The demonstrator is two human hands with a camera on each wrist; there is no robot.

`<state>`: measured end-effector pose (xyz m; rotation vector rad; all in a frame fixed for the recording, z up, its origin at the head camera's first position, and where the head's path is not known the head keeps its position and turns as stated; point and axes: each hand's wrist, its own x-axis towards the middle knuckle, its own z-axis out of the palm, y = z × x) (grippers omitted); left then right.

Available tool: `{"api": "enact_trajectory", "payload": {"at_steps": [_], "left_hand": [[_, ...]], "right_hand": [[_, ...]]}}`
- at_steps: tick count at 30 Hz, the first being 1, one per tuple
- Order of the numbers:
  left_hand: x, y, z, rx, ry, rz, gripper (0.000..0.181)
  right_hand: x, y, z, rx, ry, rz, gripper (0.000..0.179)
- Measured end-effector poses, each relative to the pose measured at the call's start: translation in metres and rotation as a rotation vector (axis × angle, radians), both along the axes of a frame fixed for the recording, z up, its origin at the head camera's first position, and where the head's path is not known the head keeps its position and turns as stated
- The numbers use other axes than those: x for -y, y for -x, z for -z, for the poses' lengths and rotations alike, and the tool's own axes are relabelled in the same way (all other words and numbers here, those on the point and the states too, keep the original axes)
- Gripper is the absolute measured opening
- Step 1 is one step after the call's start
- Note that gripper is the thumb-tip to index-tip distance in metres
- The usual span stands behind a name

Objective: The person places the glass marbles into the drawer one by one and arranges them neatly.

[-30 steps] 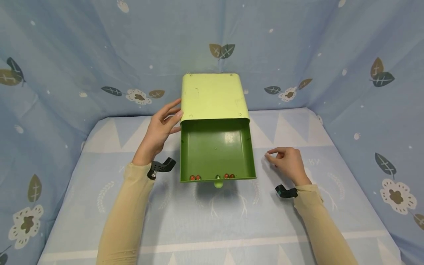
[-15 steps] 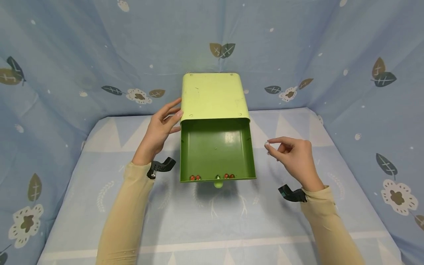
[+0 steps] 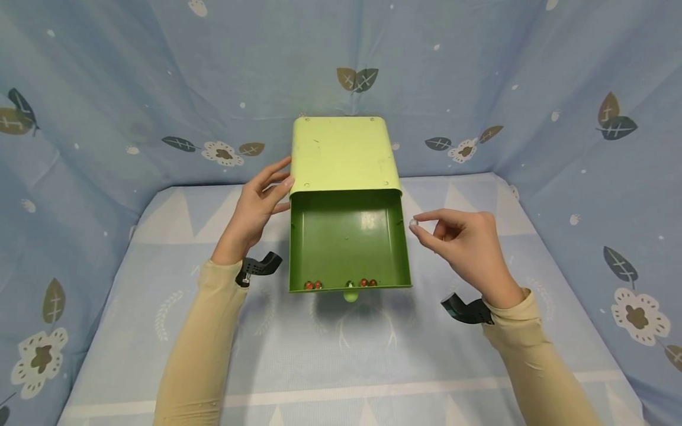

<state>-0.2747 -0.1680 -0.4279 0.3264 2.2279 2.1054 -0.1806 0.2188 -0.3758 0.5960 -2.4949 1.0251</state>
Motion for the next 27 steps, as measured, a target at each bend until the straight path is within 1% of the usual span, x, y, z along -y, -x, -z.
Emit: {"api": "enact_trajectory", "payload": {"at_steps": [4,8,17,27], "left_hand": [[0.0,0.0,0.0,-0.008,0.001,0.003,0.058],[0.0,0.0,-0.001,-0.007,0.001,0.001,0.058],[0.0,-0.002,-0.001,-0.006,0.005,0.002,0.058],[-0.001,-0.001,-0.001,0.0,-0.002,0.002,0.057]], "right_hand": [[0.004,0.001,-0.005,-0.041,-0.019,-0.017,0.013],[0.009,0.002,-0.009,-0.061,-0.029,-0.034,0.013],[0.019,0.006,-0.017,-0.06,-0.021,-0.067,0.011],[0.026,0.012,-0.023,-0.063,-0.058,-0.099,0.011]]}}
